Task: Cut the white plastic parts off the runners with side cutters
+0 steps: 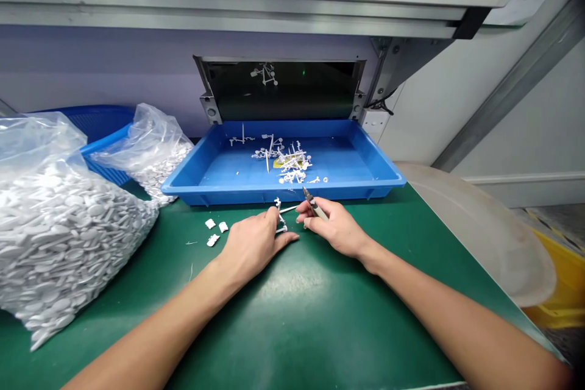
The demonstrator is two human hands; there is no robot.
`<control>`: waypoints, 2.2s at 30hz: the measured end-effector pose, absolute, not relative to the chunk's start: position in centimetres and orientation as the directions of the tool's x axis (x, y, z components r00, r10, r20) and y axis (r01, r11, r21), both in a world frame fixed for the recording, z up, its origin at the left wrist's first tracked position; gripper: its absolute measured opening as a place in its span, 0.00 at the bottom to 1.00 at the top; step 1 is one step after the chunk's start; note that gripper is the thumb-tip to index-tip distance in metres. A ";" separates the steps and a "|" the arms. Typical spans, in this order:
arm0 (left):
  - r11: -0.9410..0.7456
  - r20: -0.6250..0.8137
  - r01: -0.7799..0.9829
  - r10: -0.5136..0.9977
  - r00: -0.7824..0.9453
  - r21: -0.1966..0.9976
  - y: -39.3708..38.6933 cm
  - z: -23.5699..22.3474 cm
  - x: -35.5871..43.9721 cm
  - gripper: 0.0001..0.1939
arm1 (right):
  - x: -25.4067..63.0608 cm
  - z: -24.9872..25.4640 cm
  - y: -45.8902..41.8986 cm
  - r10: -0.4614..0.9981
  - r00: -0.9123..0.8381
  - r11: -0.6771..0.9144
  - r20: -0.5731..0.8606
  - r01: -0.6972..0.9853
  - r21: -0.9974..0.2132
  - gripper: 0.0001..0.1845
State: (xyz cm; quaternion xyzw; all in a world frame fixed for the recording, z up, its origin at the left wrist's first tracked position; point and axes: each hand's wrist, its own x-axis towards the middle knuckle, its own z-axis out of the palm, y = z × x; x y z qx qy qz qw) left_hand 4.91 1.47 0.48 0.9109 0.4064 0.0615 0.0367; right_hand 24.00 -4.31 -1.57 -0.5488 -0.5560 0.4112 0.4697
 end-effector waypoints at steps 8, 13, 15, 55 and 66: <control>-0.654 0.154 0.703 0.753 0.640 0.278 2.4 0.1 4.4 0.12 | 24.0 -0.9 -4.9 0.988 -0.071 0.153 0.136 0.375 -0.914 0.11; -0.361 -0.043 0.550 0.807 0.589 0.753 2.9 0.4 4.3 0.14 | 23.9 -0.3 -5.9 0.840 -0.371 0.541 0.395 0.608 -0.580 0.15; -0.196 -0.114 0.474 0.828 0.549 0.859 3.1 0.5 4.5 0.14 | 23.4 -0.3 -6.1 0.724 -0.548 0.687 0.419 0.626 -0.368 0.18; -0.423 0.321 0.126 0.821 0.472 0.897 1.5 0.8 4.3 0.11 | 22.5 -0.9 -6.0 0.926 -0.031 0.251 0.376 0.793 -0.555 0.20; -0.639 0.450 0.218 0.706 0.547 0.738 1.6 1.3 3.8 0.08 | 23.0 -1.4 -6.0 0.916 -0.076 0.265 0.393 0.851 -0.454 0.17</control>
